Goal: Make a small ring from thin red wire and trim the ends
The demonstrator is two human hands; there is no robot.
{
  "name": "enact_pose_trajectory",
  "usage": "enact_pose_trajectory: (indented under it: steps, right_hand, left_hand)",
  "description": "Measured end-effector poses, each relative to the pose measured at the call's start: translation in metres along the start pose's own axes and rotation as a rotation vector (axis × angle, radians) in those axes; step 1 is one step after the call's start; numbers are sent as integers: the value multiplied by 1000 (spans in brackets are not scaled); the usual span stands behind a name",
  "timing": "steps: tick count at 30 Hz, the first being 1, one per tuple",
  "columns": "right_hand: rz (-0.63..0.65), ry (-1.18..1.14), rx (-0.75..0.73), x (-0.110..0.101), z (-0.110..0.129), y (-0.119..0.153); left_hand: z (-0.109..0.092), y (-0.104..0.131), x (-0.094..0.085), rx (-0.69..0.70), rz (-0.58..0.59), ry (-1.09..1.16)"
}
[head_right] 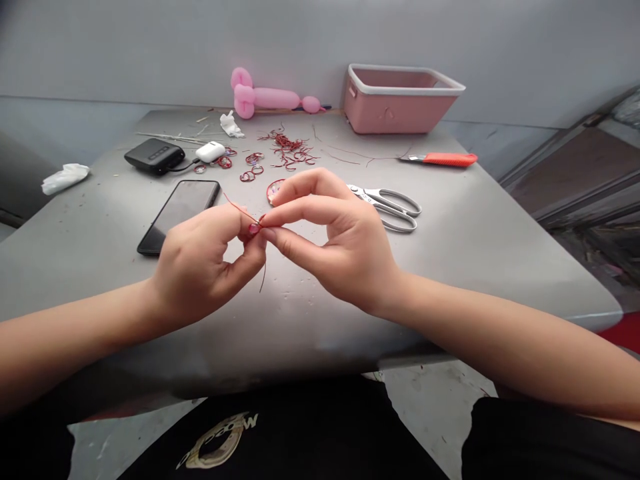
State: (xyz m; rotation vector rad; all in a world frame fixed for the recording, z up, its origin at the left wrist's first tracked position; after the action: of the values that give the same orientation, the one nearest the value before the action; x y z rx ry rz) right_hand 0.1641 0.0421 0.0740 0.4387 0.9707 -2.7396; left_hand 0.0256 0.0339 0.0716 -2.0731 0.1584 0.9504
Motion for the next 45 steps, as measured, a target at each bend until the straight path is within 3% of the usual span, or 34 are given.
enact_pose_trajectory:
  steps: [5, 11, 16, 17, 24, 28, 32, 38, 41, 45]
  right_hand:
    - [8, -43, -47, -2, 0, -4]
    - [140, 24, -155, 1, 0, -8]
    - [68, 296, -565, -3, 14, 0]
    - [51, 292, -589, -5, 16, 1]
    - [138, -52, -40, 2, 0, -7]
    - [160, -219, 141, 8, -8, -5]
    - [148, -325, 128, 9, -10, -6]
    - [186, -448, 154, 11, -9, -6]
    - [174, -460, 142, 10, -7, -6]
    - [145, -415, 105, 8, -7, -5]
  left_hand:
    - [0, -2, 0, -112, 69, 263]
    - [8, 1, 4, -355, 56, 583]
    - [16, 3, 8, -465, 60, 661]
    - [17, 3, 7, -463, 44, 650]
    - [7, 2, -6, -229, -54, 375]
    - [10, 3, -4, -256, -41, 416]
    - [13, 3, 7, -398, 18, 755]
    - [7, 8, 26, -720, 130, 1292]
    - [5, 10, 29, -746, 164, 1332]
    - [9, 11, 27, -727, 172, 1228]
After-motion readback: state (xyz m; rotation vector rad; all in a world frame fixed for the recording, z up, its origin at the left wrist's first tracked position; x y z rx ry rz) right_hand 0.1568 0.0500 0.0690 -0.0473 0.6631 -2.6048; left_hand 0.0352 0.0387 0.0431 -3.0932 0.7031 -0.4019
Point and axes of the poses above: each hand's wrist, its own y-axis away from the middle knuckle, its own x-axis out of the palm, z = x × y, the point moved 7 cm from there along -y, towards the middle knuckle, and after that the axes turned 8 degrees about x, right-handed, at the moved point
